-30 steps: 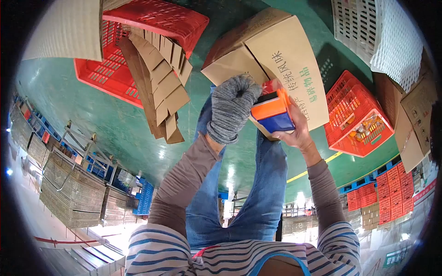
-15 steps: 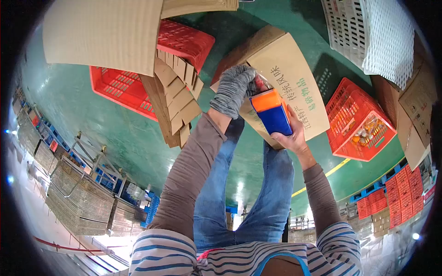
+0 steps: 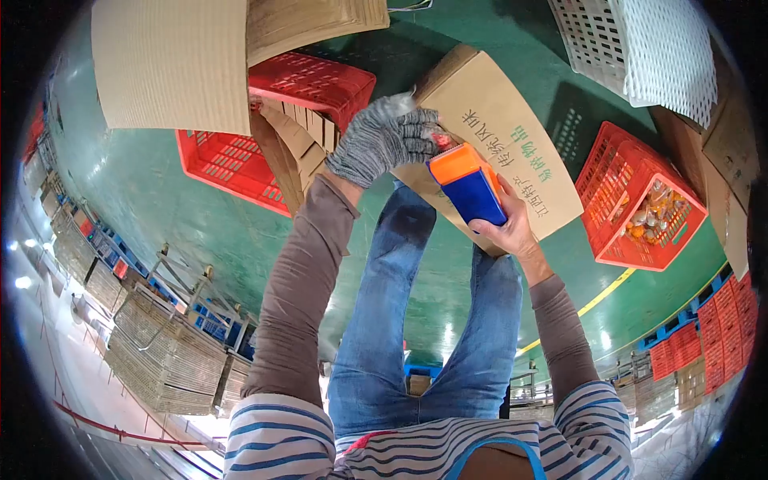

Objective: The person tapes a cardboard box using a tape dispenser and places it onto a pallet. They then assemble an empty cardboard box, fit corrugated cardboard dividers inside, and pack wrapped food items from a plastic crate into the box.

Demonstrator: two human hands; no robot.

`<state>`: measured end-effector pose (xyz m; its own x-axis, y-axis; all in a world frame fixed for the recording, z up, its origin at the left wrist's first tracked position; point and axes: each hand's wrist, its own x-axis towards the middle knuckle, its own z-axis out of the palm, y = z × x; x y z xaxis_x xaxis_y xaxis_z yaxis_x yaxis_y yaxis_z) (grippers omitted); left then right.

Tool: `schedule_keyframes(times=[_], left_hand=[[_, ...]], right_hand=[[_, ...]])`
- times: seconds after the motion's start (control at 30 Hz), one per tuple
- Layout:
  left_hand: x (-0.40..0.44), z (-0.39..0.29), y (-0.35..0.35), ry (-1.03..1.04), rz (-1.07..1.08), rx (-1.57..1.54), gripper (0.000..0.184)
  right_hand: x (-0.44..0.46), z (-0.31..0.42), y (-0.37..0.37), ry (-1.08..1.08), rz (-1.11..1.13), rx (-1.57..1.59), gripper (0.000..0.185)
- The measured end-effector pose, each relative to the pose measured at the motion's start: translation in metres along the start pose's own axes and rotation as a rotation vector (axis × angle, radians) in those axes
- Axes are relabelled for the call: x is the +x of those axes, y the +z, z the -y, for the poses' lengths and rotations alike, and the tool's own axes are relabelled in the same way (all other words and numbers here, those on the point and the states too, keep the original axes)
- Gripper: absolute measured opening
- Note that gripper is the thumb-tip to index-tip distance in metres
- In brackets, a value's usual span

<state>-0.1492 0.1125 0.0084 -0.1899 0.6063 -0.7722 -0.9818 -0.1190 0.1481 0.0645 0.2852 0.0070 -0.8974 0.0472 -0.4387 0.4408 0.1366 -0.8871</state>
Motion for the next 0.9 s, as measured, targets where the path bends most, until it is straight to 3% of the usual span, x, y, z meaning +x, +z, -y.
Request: schedule_keyframes(times=[0.07, 0.13, 0.17, 0.27, 0.47, 0.53, 0.57, 0.63, 0.67, 0.73, 0.8, 0.87, 0.9], left_hand=[[0.004, -0.001, 0.006, -0.102, -0.018, 0.054, 0.030], [0.011, 0.013, 0.009, 0.083, -0.054, 0.648, 0.026], [0.019, 0.018, 0.009, 0.241, -0.148, 0.771, 0.019], [0.035, 0.019, 0.005, 0.196, -0.311, 0.700, 0.020], [0.053, -0.012, -0.001, 0.209, -0.404, 0.570, 0.017], [0.066, -0.036, -0.009, 0.121, -0.572, 0.903, 0.021], [0.078, -0.046, -0.030, 0.125, -0.580, 0.899, 0.021], [0.103, -0.057, -0.072, 0.300, -0.644, 1.298, 0.021], [0.103, -0.057, -0.067, 0.303, -0.641, 1.290, 0.021], [0.104, -0.059, -0.060, 0.434, -0.400, 2.401, 0.028], [0.125, -0.065, -0.083, 0.554, -0.429, 2.279, 0.028], [0.136, -0.071, -0.089, 0.600, -0.786, 2.191, 0.028], [0.141, -0.072, -0.093, 0.578, -0.825, 2.035, 0.027]], right_hand=[[-0.001, -0.002, 0.000, 0.001, -0.014, -0.003, 0.051], [-0.001, -0.002, 0.002, 0.000, -0.025, -0.003, 0.050], [-0.001, -0.002, 0.003, 0.022, -0.015, -0.026, 0.049], [0.000, -0.002, 0.005, 0.061, -0.008, -0.085, 0.048], [0.007, 0.014, 0.004, 0.120, 0.037, -0.086, 0.049], [0.008, 0.017, 0.003, 0.114, 0.011, -0.063, 0.050], [0.001, 0.007, -0.001, 0.106, 0.029, -0.125, 0.050], [-0.011, 0.000, -0.002, 0.100, 0.045, -0.195, 0.051], [-0.017, 0.001, -0.003, 0.151, 0.015, -0.192, 0.051], [-0.027, 0.003, -0.006, 0.200, -0.008, -0.192, 0.052], [-0.031, 0.001, -0.010, 0.201, -0.030, -0.114, 0.053], [-0.030, -0.001, -0.014, 0.211, -0.020, -0.120, 0.054], [-0.029, -0.001, -0.017, 0.214, -0.005, -0.123, 0.055]])
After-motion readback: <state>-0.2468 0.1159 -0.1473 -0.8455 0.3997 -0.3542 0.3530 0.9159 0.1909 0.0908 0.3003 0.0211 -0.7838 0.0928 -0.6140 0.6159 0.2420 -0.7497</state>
